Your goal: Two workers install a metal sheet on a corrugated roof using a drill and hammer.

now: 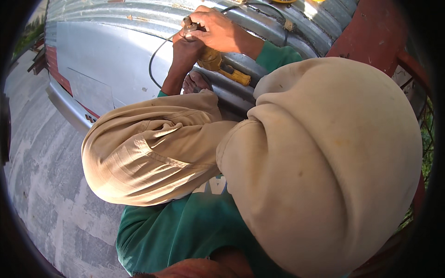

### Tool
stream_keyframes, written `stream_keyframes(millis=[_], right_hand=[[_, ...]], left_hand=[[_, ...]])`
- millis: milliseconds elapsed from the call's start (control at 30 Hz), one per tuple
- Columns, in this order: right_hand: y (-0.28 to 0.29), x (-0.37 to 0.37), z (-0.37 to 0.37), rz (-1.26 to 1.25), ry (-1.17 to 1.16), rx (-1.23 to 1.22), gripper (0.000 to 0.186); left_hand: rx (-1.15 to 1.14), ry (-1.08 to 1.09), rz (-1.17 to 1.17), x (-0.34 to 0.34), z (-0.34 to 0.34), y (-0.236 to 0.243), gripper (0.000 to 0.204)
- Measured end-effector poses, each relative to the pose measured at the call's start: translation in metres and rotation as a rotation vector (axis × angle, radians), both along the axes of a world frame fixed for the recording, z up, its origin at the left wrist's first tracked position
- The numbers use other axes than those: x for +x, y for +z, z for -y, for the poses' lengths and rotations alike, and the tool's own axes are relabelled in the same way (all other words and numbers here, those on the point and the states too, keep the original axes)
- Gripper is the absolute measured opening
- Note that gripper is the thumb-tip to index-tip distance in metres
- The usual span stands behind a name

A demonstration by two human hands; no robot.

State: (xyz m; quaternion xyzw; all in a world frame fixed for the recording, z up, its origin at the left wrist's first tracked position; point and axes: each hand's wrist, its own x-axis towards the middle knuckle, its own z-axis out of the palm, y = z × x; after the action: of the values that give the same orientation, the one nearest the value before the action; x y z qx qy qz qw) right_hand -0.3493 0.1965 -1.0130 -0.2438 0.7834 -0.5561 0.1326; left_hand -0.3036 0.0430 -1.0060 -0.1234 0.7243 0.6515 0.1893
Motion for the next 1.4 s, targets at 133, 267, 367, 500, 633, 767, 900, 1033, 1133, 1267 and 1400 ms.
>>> stream_keyframes(millis=[133,267,367,500,633,767,900,1033,1133,1267,1400], right_hand=[[0.009,0.005,0.008,0.033,-0.11,0.209,0.036],[0.001,0.007,0.008,0.17,-0.162,0.093,0.043],[-0.005,0.011,0.009,0.21,-0.12,-0.088,0.046],[-0.003,0.019,0.001,0.378,-0.132,-0.14,0.046],[-0.008,0.021,-0.003,0.387,-0.137,-0.136,0.046],[0.003,0.025,0.003,0.356,-0.063,-0.072,0.051],[0.001,0.03,0.004,0.454,-0.09,-0.266,0.053],[0.0,0.037,0.006,0.439,-0.129,-0.298,0.052],[0.0,0.046,0.009,0.384,-0.315,-0.07,0.036],[0.01,0.06,-0.004,0.29,-0.098,-0.036,0.047],[-0.013,0.052,0.0,0.555,-0.178,-0.378,0.087]], left_hand=[[-0.191,-0.011,-0.026,-0.001,-0.003,0.005,0.024],[-0.037,0.024,-0.029,0.0,-0.005,0.006,0.031],[-0.04,-0.006,0.037,0.001,0.004,0.004,0.041],[-0.02,-0.198,0.109,0.0,0.026,0.018,0.055],[0.126,-0.074,-0.027,-0.01,0.037,0.038,0.072],[-0.073,-0.292,0.023,-0.022,0.028,0.036,0.059],[-0.009,-0.183,-0.003,-0.012,0.025,0.031,0.053],[0.071,-0.057,-0.099,-0.004,0.024,0.029,0.042],[0.056,-0.007,-0.068,-0.005,0.02,0.03,0.04],[0.036,0.037,-0.04,-0.003,0.022,0.035,0.039],[0.081,0.039,-0.023,-0.005,0.015,0.035,0.039]])
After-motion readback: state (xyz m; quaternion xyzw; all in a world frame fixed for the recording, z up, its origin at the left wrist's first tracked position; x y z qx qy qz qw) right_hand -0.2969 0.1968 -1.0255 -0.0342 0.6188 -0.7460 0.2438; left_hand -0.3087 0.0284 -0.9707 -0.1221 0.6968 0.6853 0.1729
